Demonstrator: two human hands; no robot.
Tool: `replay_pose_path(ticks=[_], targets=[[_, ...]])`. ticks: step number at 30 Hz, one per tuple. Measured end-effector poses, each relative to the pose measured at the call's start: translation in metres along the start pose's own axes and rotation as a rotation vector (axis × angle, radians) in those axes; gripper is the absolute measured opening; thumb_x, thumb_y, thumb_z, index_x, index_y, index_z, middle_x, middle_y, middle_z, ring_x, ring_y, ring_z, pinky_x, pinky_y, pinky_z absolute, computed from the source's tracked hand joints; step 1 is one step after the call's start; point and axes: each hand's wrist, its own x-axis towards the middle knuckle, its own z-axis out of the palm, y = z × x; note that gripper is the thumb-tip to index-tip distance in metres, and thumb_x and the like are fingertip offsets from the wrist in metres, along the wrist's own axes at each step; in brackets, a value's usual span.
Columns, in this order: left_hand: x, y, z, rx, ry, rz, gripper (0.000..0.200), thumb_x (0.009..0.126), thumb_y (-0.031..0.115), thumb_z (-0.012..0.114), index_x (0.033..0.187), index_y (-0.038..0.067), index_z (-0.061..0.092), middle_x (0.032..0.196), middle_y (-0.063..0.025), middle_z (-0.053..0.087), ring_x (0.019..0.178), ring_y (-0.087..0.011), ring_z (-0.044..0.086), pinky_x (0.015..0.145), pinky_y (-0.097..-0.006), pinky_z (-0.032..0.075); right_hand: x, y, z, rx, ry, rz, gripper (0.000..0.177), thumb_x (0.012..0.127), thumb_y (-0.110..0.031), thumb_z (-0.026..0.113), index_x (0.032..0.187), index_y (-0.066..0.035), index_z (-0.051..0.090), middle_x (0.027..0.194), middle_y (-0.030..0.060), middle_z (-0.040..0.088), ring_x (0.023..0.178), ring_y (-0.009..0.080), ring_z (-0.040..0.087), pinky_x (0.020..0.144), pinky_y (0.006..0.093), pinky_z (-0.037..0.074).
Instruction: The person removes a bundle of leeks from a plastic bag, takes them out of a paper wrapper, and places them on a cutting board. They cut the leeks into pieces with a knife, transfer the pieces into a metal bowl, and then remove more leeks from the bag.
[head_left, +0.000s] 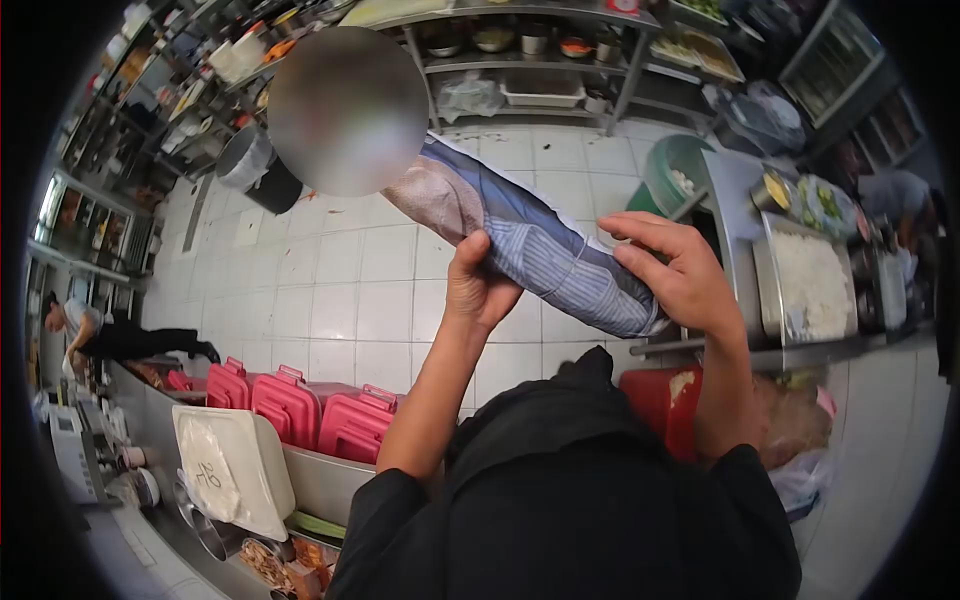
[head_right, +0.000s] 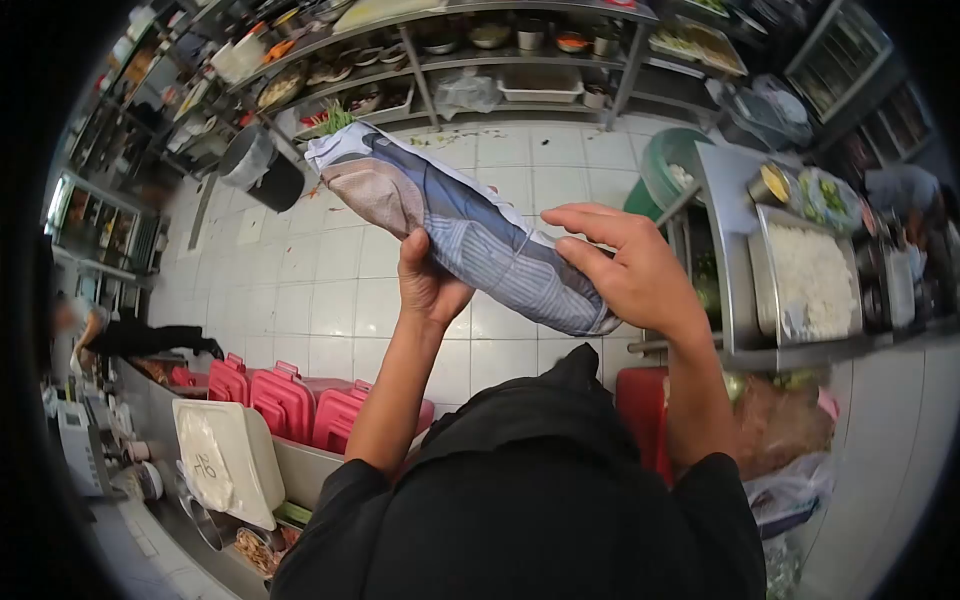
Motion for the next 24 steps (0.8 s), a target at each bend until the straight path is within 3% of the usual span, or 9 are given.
replay_pose_path(ticks=[7, 8, 9, 11, 15, 17, 20, 23, 24], targets=[[0.066, 0.065, -0.060, 0.044, 0.100, 0.177, 0.073, 0.076, 0.027, 0.081, 0.135, 0.000, 0.049, 0.126, -0.0137, 0.062, 0.120, -0.0313, 0.059, 0.111, -0.0481, 0.043, 0.149, 0.031, 0.031, -0.099, -0.268, -0.227, 0.027, 0.083, -0.001, 0.068, 0.109, -0.003, 0.073, 0.101, 0.0126, 0.069, 0.093, 0.0260, 0.068, 0.081, 0.0320, 0.052], [0.069, 0.071, -0.074, 0.064, 0.179, 0.189, 0.078, 0.074, 0.030, 0.084, 0.137, 0.001, 0.049, 0.130, -0.0134, 0.061, 0.123, -0.0321, 0.057, 0.111, -0.0493, 0.042, 0.170, 0.041, 0.040, -0.142, -0.276, -0.315, 0.024, 0.082, -0.007, 0.070, 0.105, -0.009, 0.076, 0.092, 0.0117, 0.067, 0.086, 0.0310, 0.066, 0.078, 0.0374, 0.053], [0.075, 0.081, -0.087, 0.084, 0.249, 0.204, 0.083, 0.072, 0.032, 0.086, 0.139, 0.002, 0.048, 0.133, -0.0131, 0.059, 0.125, -0.0330, 0.055, 0.112, -0.0505, 0.042, 0.193, 0.046, 0.046, -0.118, -0.354, -0.300, 0.021, 0.080, -0.008, 0.072, 0.100, -0.010, 0.077, 0.093, 0.0109, 0.067, 0.087, 0.0299, 0.066, 0.077, 0.0376, 0.053], [0.077, 0.104, -0.102, 0.057, 0.336, 0.227, 0.075, 0.072, 0.029, 0.084, 0.135, 0.003, 0.052, 0.127, -0.0124, 0.063, 0.120, -0.0313, 0.059, 0.109, -0.0494, 0.044, 0.237, 0.053, 0.068, -0.072, -0.462, -0.328, 0.018, 0.078, -0.008, 0.073, 0.095, -0.010, 0.078, 0.091, 0.0100, 0.067, 0.086, 0.0295, 0.066, 0.076, 0.0381, 0.053], [0.060, 0.153, -0.136, 0.031, 0.431, 0.362, 0.058, 0.073, 0.025, 0.083, 0.121, 0.002, 0.061, 0.114, -0.0121, 0.069, 0.106, -0.0289, 0.067, 0.102, -0.0486, 0.050, 0.329, 0.056, 0.132, -0.040, -0.690, -0.614, 0.008, 0.076, -0.006, 0.071, 0.083, -0.007, 0.074, 0.086, 0.0090, 0.062, 0.084, 0.0283, 0.063, 0.075, 0.0390, 0.051], [0.059, 0.176, -0.146, 0.028, 0.503, 0.513, 0.059, 0.073, 0.023, 0.082, 0.123, 0.001, 0.060, 0.115, -0.0126, 0.069, 0.107, -0.0296, 0.066, 0.103, -0.0477, 0.050, 0.366, 0.053, 0.172, -0.047, -0.748, -0.818, 0.001, 0.077, -0.006, 0.068, 0.076, -0.005, 0.069, 0.084, 0.0090, 0.059, 0.084, 0.0284, 0.061, 0.074, 0.0404, 0.050], [0.059, 0.212, -0.166, 0.039, 0.576, 0.658, 0.063, 0.071, 0.025, 0.083, 0.124, 0.001, 0.060, 0.117, -0.0137, 0.069, 0.108, -0.0306, 0.066, 0.104, -0.0473, 0.050, 0.414, 0.041, 0.218, -0.050, -0.774, -1.099, 0.009, 0.074, -0.006, 0.065, 0.067, -0.005, 0.059, 0.082, 0.0087, 0.054, 0.083, 0.0274, 0.057, 0.074, 0.0406, 0.047], [0.087, 0.263, -0.169, 0.059, 0.585, 0.753, 0.061, 0.072, 0.026, 0.082, 0.124, 0.000, 0.060, 0.116, -0.0138, 0.069, 0.108, -0.0300, 0.067, 0.104, -0.0464, 0.049, 0.480, 0.034, 0.255, -0.091, -0.889, -1.210, 0.003, 0.068, -0.007, 0.065, 0.067, -0.006, 0.063, 0.082, 0.0074, 0.058, 0.081, 0.0288, 0.058, 0.075, 0.0392, 0.047], [0.090, 0.282, -0.189, 0.039, 0.589, 0.703, 0.061, 0.074, 0.026, 0.081, 0.124, 0.000, 0.060, 0.116, -0.0132, 0.069, 0.108, -0.0297, 0.066, 0.105, -0.0456, 0.048, 0.501, 0.030, 0.265, -0.135, -0.909, -1.240, 0.003, 0.068, -0.008, 0.065, 0.067, -0.006, 0.063, 0.081, 0.0074, 0.058, 0.082, 0.0284, 0.058, 0.074, 0.0388, 0.046]])
